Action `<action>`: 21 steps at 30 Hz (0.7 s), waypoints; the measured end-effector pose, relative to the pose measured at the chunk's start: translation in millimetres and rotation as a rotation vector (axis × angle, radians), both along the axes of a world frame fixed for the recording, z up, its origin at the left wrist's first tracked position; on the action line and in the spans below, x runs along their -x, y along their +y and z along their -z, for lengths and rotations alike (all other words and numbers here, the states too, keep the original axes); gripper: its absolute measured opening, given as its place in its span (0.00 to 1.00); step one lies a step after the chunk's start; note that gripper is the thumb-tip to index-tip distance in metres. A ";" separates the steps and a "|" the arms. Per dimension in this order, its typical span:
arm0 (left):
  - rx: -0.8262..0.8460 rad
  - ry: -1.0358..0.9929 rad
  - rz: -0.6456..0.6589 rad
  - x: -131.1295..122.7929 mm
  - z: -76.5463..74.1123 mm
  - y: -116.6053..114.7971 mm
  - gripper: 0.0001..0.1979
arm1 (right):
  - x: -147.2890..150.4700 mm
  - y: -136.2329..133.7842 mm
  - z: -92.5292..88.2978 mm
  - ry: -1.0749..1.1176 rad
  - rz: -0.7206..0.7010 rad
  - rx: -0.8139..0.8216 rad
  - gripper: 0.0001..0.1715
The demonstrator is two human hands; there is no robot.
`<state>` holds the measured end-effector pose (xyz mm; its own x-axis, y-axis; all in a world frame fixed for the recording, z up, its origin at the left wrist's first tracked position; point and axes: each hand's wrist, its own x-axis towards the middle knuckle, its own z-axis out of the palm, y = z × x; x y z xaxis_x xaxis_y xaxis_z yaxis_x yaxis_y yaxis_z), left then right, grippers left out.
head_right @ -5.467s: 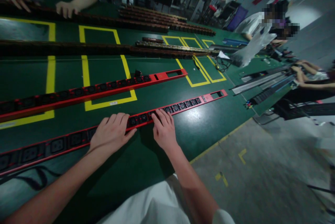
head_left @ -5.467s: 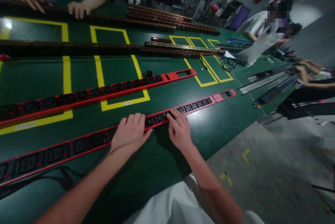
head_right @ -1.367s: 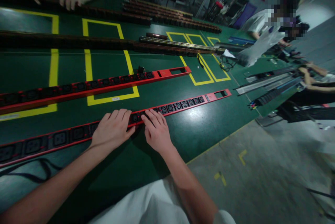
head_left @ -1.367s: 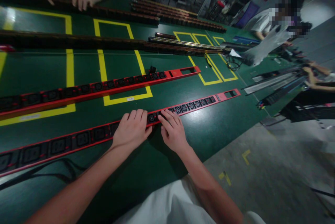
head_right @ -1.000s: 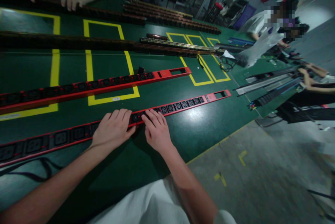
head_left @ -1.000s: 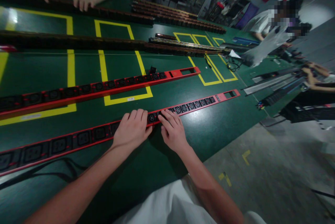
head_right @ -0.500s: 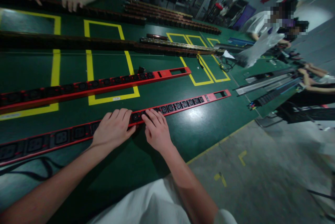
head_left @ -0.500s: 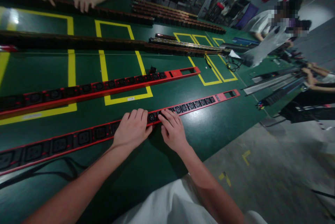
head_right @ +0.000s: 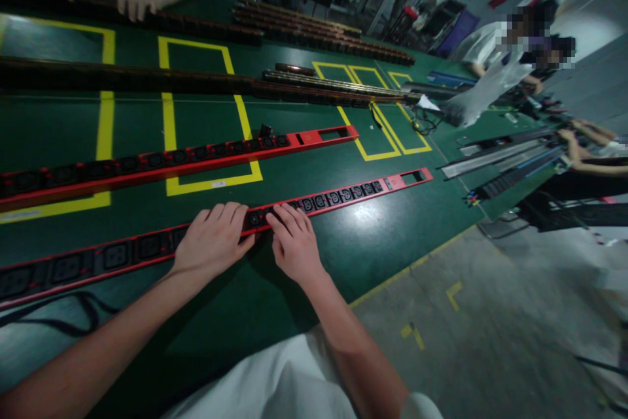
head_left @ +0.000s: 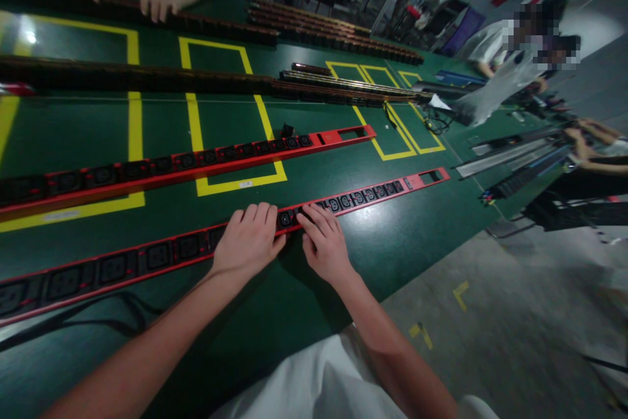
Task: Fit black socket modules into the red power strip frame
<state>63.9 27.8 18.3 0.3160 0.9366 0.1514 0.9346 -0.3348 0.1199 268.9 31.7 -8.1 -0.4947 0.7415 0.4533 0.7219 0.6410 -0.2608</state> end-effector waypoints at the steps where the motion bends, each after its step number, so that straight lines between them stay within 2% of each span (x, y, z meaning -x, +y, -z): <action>1: -0.002 0.000 0.000 0.1 0.0 0.0 0.18 | -0.2 0.0 0.2 0.001 -0.001 -0.002 0.29; 21: -0.044 0.049 0.001 0.7 1.5 -0.6 0.18 | -0.5 0.7 4.2 0.007 -0.010 -0.027 0.28</action>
<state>63.2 27.2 16.8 0.3247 0.9292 0.1763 0.9388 -0.3393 0.0593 269.4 32.4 -12.3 -0.4985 0.7243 0.4763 0.7139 0.6547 -0.2486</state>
